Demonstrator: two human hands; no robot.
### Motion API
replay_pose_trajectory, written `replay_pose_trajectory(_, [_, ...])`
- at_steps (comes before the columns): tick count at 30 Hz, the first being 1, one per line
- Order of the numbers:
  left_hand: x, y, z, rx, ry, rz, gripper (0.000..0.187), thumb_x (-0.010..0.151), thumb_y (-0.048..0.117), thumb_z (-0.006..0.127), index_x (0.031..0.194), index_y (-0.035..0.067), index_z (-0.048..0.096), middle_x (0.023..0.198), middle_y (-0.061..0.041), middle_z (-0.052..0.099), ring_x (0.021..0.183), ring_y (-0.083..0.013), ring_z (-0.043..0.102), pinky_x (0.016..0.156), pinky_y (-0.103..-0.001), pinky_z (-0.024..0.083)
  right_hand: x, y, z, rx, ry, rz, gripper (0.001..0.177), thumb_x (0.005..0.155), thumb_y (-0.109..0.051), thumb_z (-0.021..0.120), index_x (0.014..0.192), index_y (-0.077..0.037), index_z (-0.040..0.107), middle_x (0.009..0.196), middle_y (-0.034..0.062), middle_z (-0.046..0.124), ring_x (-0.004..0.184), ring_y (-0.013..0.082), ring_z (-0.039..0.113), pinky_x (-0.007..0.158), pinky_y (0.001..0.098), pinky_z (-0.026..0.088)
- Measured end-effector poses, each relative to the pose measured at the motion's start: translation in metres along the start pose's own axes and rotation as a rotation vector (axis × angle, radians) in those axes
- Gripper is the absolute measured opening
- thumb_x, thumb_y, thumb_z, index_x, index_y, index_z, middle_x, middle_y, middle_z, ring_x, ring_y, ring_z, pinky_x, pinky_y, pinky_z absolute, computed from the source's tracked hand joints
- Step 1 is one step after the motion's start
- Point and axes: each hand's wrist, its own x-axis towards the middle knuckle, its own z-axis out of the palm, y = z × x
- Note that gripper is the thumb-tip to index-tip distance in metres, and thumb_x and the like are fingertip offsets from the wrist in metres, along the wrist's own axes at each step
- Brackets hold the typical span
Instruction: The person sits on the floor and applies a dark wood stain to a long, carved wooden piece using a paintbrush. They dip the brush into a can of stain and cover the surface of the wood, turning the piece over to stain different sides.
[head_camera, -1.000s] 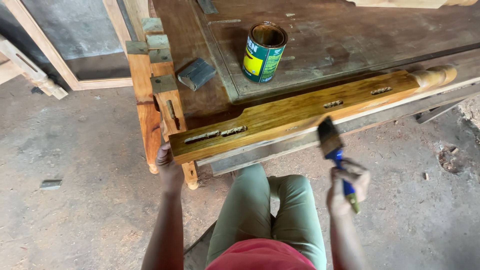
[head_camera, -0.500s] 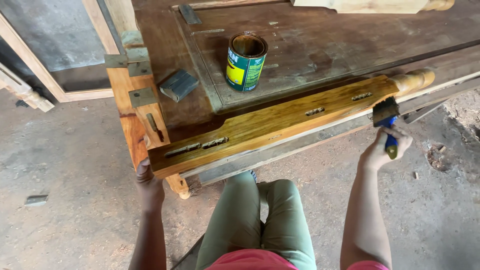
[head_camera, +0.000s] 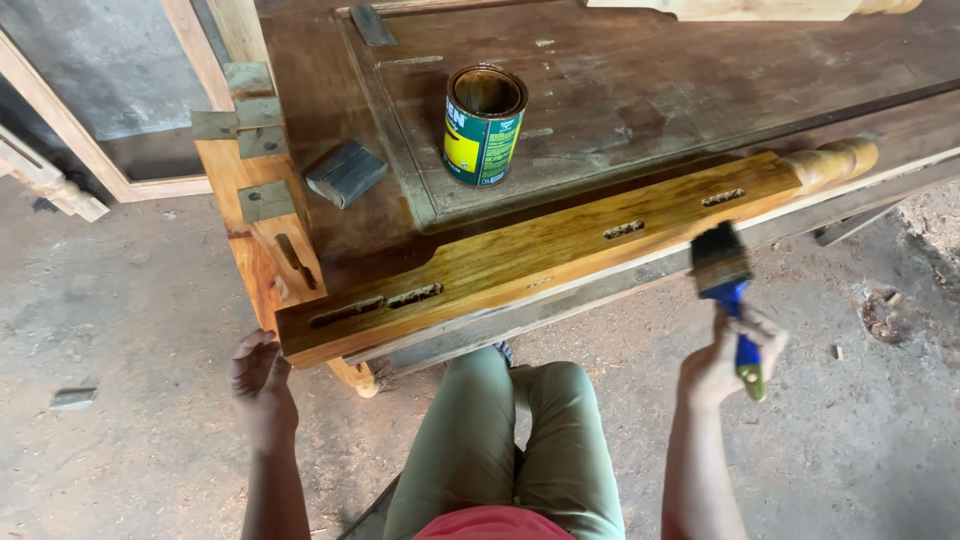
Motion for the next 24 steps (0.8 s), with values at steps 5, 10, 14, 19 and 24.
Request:
replay_pose_trajectory(5, [-0.006, -0.009, -0.001, 0.042, 0.053, -0.015, 0.039, 0.097, -0.016, 0.06, 0.128, 0.007, 0.063, 0.122, -0.005, 0.068, 0.111, -0.0146, 0.065, 0.1, -0.03, 0.054, 0.038, 0.091, -0.035, -0.308, 0.109, 0.001, 0.017, 0.102, 0.003, 0.076, 0.101, -0.012, 0.067, 0.108, 0.0049, 0.064, 0.094, 0.0177, 0.055, 0.089, 0.0347, 0.053])
replay_pose_trajectory(10, [-0.021, -0.033, 0.004, 0.078, 0.159, -0.068, 0.032, 0.097, -0.013, 0.059, 0.123, 0.007, 0.064, 0.121, -0.005, 0.07, 0.114, -0.0149, 0.067, 0.104, -0.032, 0.055, 0.045, 0.106, -0.017, -0.385, 0.05, -0.128, 0.019, 0.103, 0.005, 0.074, 0.102, -0.012, 0.065, 0.113, 0.0063, 0.061, 0.105, 0.0199, 0.058, 0.1, 0.0386, 0.057])
replay_pose_trajectory(14, [-0.03, -0.075, -0.017, 0.032, 0.129, -0.037, 0.034, 0.095, -0.014, 0.067, 0.122, 0.006, 0.062, 0.126, -0.005, 0.068, 0.119, -0.0154, 0.064, 0.108, -0.032, 0.051, 0.012, 0.053, 0.012, -0.332, -0.081, -0.238, 0.015, 0.1, 0.005, 0.072, 0.103, -0.009, 0.067, 0.112, 0.0077, 0.067, 0.099, 0.0188, 0.061, 0.088, 0.0379, 0.055])
replay_pose_trajectory(19, [-0.015, -0.077, -0.025, 0.102, 0.224, -0.071, 0.049, 0.09, -0.013, 0.064, 0.134, 0.007, 0.055, 0.141, -0.007, 0.058, 0.13, -0.019, 0.057, 0.11, -0.037, 0.048, -0.013, -0.049, 0.025, -0.222, -0.294, -0.121, 0.015, 0.096, 0.004, 0.075, 0.1, -0.007, 0.065, 0.116, 0.013, 0.065, 0.114, 0.027, 0.062, 0.099, 0.0393, 0.054])
replay_pose_trajectory(24, [-0.004, -0.023, -0.011, -0.226, 0.111, 0.065, 0.056, 0.091, -0.015, 0.044, 0.142, 0.008, 0.051, 0.146, -0.012, 0.056, 0.137, -0.0302, 0.055, 0.119, -0.048, 0.044, -0.019, -0.052, -0.003, -0.076, -0.193, -0.037, 0.018, 0.105, 0.002, 0.079, 0.101, -0.011, 0.067, 0.116, 0.0054, 0.063, 0.11, 0.0207, 0.064, 0.096, 0.0364, 0.057])
